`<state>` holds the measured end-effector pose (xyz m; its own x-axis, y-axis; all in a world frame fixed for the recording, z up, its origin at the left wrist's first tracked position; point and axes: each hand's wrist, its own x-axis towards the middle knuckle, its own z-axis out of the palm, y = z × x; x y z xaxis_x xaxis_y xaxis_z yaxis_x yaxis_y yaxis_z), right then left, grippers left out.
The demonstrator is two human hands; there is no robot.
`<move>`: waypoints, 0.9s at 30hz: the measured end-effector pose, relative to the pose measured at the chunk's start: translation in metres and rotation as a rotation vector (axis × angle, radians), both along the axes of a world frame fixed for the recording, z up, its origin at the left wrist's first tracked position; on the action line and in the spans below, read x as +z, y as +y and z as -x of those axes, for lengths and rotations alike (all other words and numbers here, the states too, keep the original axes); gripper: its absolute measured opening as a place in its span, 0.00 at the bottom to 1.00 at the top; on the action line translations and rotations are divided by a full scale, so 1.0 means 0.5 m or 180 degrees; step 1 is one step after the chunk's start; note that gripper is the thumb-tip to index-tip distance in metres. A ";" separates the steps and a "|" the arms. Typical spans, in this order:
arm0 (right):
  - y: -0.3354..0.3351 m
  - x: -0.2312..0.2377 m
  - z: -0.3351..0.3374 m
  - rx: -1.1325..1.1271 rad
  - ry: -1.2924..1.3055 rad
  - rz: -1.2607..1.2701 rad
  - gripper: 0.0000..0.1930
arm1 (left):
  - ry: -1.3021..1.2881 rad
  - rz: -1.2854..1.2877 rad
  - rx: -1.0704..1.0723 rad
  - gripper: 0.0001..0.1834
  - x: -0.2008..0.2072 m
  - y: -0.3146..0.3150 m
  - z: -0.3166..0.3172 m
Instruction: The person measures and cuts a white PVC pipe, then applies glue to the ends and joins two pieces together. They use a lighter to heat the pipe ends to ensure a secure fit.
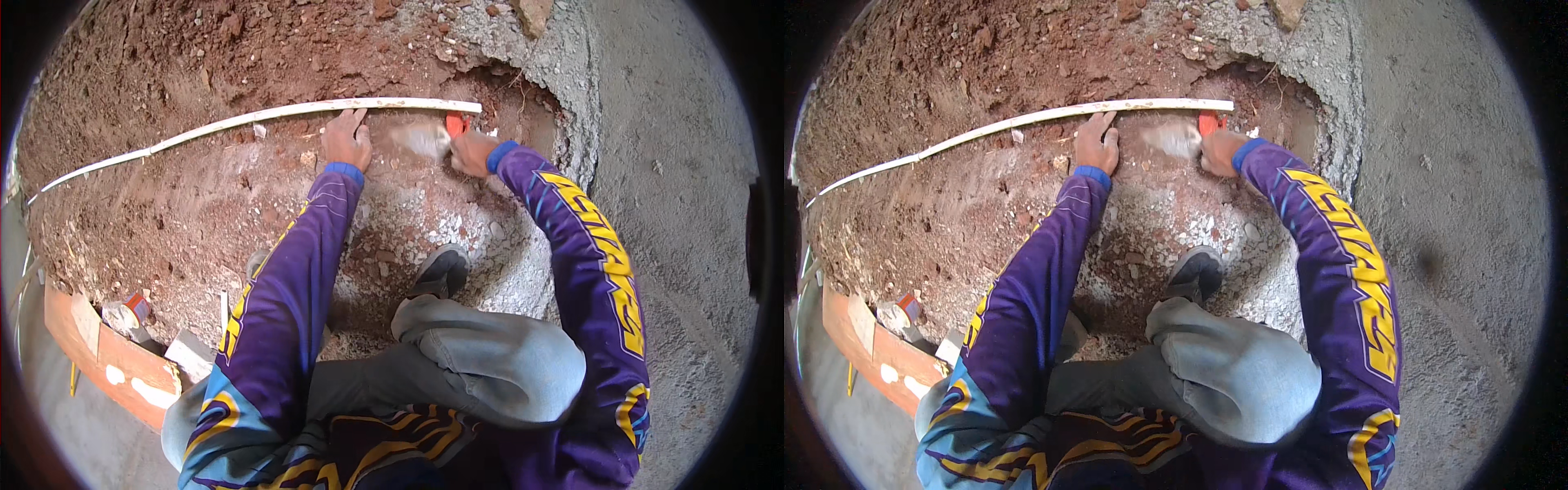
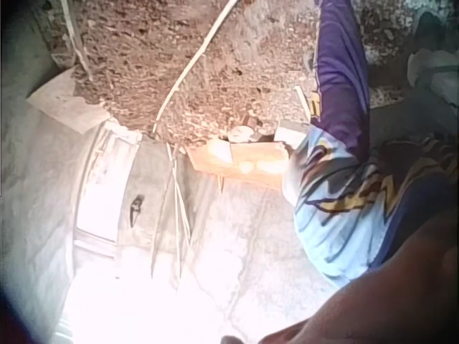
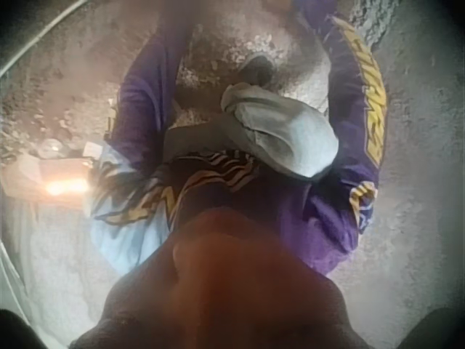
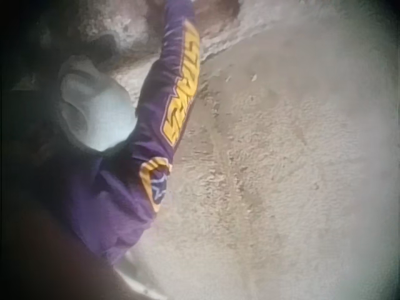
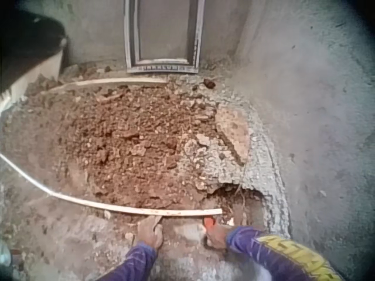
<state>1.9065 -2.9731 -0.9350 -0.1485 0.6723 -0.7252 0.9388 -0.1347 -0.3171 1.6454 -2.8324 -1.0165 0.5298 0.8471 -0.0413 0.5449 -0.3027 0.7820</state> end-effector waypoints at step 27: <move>-0.089 0.045 0.012 -0.0697 -0.0226 -0.0189 0.22 | -0.0749 -0.0408 0.0084 0.11 0.177 0.128 -0.049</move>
<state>1.9005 -3.0173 -0.9123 0.0555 0.7247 -0.6869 0.9094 -0.3207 -0.2649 1.6700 -2.7686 -0.9282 0.4897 0.8512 0.1889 0.3616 -0.3955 0.8443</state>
